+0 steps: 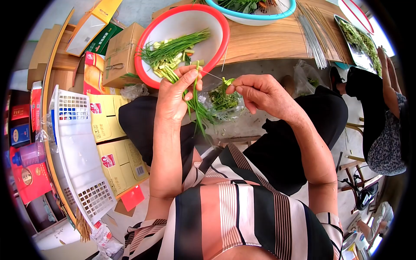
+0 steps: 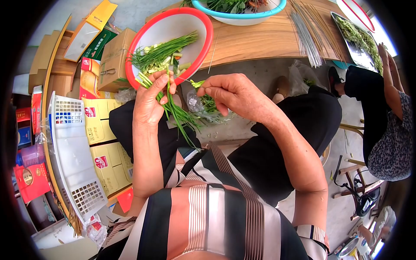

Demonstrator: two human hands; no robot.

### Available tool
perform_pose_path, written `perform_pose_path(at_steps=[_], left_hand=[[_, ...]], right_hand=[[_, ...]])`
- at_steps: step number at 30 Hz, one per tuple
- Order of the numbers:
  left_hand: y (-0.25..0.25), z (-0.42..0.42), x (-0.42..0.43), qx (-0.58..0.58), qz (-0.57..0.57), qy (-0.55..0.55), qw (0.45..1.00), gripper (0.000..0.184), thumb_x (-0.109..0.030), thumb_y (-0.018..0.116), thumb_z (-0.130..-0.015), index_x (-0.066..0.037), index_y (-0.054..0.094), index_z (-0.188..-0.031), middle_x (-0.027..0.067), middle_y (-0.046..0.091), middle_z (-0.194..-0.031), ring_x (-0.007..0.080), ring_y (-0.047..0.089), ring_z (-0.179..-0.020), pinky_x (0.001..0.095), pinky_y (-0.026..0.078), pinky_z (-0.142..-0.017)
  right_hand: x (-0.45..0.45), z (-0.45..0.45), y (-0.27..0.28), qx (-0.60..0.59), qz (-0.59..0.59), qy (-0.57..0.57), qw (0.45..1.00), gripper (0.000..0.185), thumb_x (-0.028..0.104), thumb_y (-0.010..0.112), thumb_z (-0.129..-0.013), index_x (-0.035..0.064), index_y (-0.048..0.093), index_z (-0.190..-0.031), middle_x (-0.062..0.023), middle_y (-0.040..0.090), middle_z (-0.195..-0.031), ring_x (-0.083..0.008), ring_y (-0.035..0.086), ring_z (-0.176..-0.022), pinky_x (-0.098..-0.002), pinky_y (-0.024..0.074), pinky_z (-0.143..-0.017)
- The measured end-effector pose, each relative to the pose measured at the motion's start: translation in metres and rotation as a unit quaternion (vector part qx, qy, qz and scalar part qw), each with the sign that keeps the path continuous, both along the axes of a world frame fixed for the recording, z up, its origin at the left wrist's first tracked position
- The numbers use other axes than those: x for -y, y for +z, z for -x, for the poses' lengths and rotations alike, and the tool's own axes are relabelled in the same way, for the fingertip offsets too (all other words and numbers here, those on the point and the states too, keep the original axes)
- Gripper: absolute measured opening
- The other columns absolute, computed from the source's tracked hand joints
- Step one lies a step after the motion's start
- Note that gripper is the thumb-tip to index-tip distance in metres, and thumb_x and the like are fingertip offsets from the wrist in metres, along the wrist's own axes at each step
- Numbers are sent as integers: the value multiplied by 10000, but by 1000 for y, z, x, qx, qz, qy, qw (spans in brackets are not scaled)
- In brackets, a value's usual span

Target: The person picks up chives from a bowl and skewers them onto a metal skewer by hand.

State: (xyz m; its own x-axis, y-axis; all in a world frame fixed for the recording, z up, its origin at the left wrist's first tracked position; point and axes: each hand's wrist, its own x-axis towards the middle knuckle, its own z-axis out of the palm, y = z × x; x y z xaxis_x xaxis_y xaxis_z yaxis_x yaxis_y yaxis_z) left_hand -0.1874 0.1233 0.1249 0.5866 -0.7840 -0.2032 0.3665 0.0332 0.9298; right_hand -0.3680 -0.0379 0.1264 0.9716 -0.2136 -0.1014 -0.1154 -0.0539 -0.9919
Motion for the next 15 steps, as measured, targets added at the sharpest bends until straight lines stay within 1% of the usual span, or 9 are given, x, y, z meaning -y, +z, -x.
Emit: perform_pose_path(at_steps=[5, 12, 14, 15], left_hand=[[0, -1, 0, 30, -10, 1, 999, 255, -164, 703, -846, -1, 624, -1024, 52, 633, -818, 96, 576, -674, 165, 311, -469], [3, -3, 0, 21, -17, -8, 1000, 244, -158, 708, -839, -5, 624, -1010, 59, 631, -786, 93, 576, -667, 164, 309, -468], [3, -4, -1, 15, -25, -22, 999, 232, -153, 706, -839, -11, 624, -1004, 55, 629, -783, 92, 576, -672, 164, 310, -470], [3, -4, -1, 15, -25, -22, 999, 232, -153, 706, -839, -11, 624, -1004, 55, 629, -783, 92, 576, -672, 164, 310, -470]], right_hand=[[0, 0, 1, -4, 12, -1, 1000, 221, 160, 494, -979, 23, 666, -1001, 1, 482, -508, -62, 463, -495, -247, 381, -515], [0, 0, 1, -5, 19, -4, 1000, 218, 158, 496, -975, 23, 666, -994, -2, 480, -503, -66, 458, -491, -253, 377, -508], [1, 0, 0, -2, 15, 9, 1000, 204, 139, 497, -983, 16, 655, -1024, 31, 476, -543, -33, 437, -495, -207, 362, -496], [1, 1, 0, -3, 15, 9, 1000, 204, 139, 497, -983, 16, 655, -1024, 31, 476, -543, -33, 437, -495, -207, 362, -496]])
